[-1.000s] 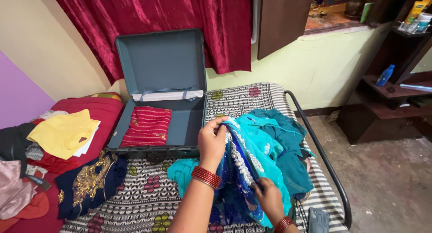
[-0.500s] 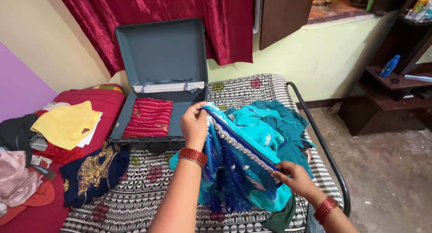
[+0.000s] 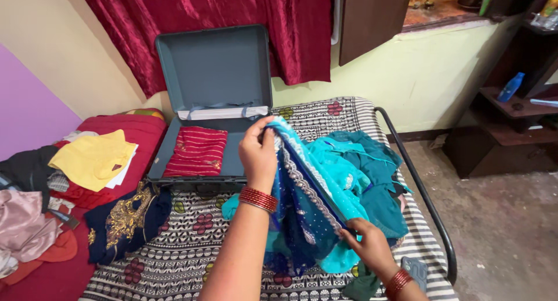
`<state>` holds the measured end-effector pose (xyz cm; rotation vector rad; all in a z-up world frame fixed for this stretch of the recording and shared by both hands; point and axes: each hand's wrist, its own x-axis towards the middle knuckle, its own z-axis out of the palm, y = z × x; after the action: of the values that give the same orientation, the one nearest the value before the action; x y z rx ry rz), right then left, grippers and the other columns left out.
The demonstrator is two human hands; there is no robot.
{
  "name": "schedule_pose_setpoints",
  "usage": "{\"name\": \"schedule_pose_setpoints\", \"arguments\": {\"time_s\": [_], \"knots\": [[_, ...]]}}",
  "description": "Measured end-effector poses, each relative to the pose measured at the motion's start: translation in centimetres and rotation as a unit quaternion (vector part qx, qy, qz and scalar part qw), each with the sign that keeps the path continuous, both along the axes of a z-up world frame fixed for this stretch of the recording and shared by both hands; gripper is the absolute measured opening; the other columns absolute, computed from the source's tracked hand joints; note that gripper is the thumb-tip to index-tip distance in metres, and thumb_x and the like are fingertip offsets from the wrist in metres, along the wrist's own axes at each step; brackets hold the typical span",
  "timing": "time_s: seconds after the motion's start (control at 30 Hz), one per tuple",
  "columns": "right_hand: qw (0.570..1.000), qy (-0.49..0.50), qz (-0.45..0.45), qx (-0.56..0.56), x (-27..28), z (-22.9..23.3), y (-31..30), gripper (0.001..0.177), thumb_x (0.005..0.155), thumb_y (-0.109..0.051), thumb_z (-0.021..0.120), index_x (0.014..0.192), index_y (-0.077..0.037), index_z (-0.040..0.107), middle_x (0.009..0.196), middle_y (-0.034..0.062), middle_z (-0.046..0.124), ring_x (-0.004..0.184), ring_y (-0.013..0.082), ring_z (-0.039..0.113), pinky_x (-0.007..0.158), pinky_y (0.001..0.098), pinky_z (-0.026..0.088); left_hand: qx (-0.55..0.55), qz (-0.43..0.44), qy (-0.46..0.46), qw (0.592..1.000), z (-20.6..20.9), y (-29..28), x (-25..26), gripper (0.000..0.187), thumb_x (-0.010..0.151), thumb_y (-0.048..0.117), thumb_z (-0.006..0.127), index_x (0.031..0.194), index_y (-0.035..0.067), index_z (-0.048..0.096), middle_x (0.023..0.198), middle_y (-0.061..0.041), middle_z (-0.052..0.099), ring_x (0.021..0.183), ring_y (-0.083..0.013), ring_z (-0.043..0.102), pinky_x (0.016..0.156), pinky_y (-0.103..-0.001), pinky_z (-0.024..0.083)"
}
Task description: The person folds a teal and blue embroidered garment on a bed next to an open suitcase. They repeatedly unfold and refold the fabric, aligning the edges and smoothing the material by hand.
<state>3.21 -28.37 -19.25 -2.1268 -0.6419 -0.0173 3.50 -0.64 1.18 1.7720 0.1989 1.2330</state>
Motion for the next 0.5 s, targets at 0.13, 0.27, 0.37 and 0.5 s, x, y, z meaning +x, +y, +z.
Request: {"name": "schedule_pose_setpoints", "arguments": {"time_s": [0.13, 0.27, 0.37, 0.5], "knots": [[0.989, -0.128, -0.067, 0.022, -0.7, -1.7, 2.4, 0.028, 0.083, -0.027, 0.077, 0.099, -0.005, 0.073, 0.103, 0.0125, 0.074, 0.094, 0.0336, 0.071, 0.08, 0.0405, 0.056, -0.018, -0.036, -0.043, 0.998, 3.2, -1.6, -0.2, 0.021, 0.094, -0.001, 0.064, 0.112, 0.002, 0.074, 0.107, -0.006, 0.076, 0.094, -0.0094, 0.07, 0.084, -0.025, 0.055], [0.991, -0.084, -0.098, 0.044, -1.3, -3.1, 4.8, 0.028, 0.084, -0.024, 0.075, 0.104, -0.004, 0.072, 0.106, 0.0144, 0.074, 0.098, 0.0358, 0.069, 0.084, 0.0416, 0.054, -0.04, -0.071, -0.068, 0.994, 5.8, -2.6, -0.5, 0.021, 0.096, -0.002, 0.063, 0.115, 0.001, 0.074, 0.102, -0.004, 0.076, 0.09, -0.0091, 0.069, 0.084, -0.025, 0.055], [0.989, -0.05, -0.123, 0.069, -1.5, -3.7, 6.6, 0.031, 0.085, -0.023, 0.074, 0.109, -0.003, 0.07, 0.107, 0.0159, 0.073, 0.099, 0.0373, 0.069, 0.084, 0.0425, 0.054, -0.04, -0.093, -0.092, 0.991, 7.4, -3.0, -0.7, 0.022, 0.097, -0.004, 0.062, 0.116, 0.0, 0.073, 0.103, -0.002, 0.074, 0.09, -0.0071, 0.067, 0.084, -0.024, 0.055], [0.982, -0.072, -0.138, 0.11, -0.9, -3.9, 8.0, 0.033, 0.087, -0.022, 0.072, 0.111, 0.0, 0.068, 0.115, 0.0187, 0.071, 0.101, 0.039, 0.068, 0.085, 0.0426, 0.054, -0.063, -0.122, -0.096, 0.986, 8.7, -3.1, -1.2, 0.023, 0.098, -0.004, 0.062, 0.118, -0.001, 0.073, 0.097, 0.0, 0.072, 0.084, -0.0049, 0.063, 0.078, -0.022, 0.053]]}}
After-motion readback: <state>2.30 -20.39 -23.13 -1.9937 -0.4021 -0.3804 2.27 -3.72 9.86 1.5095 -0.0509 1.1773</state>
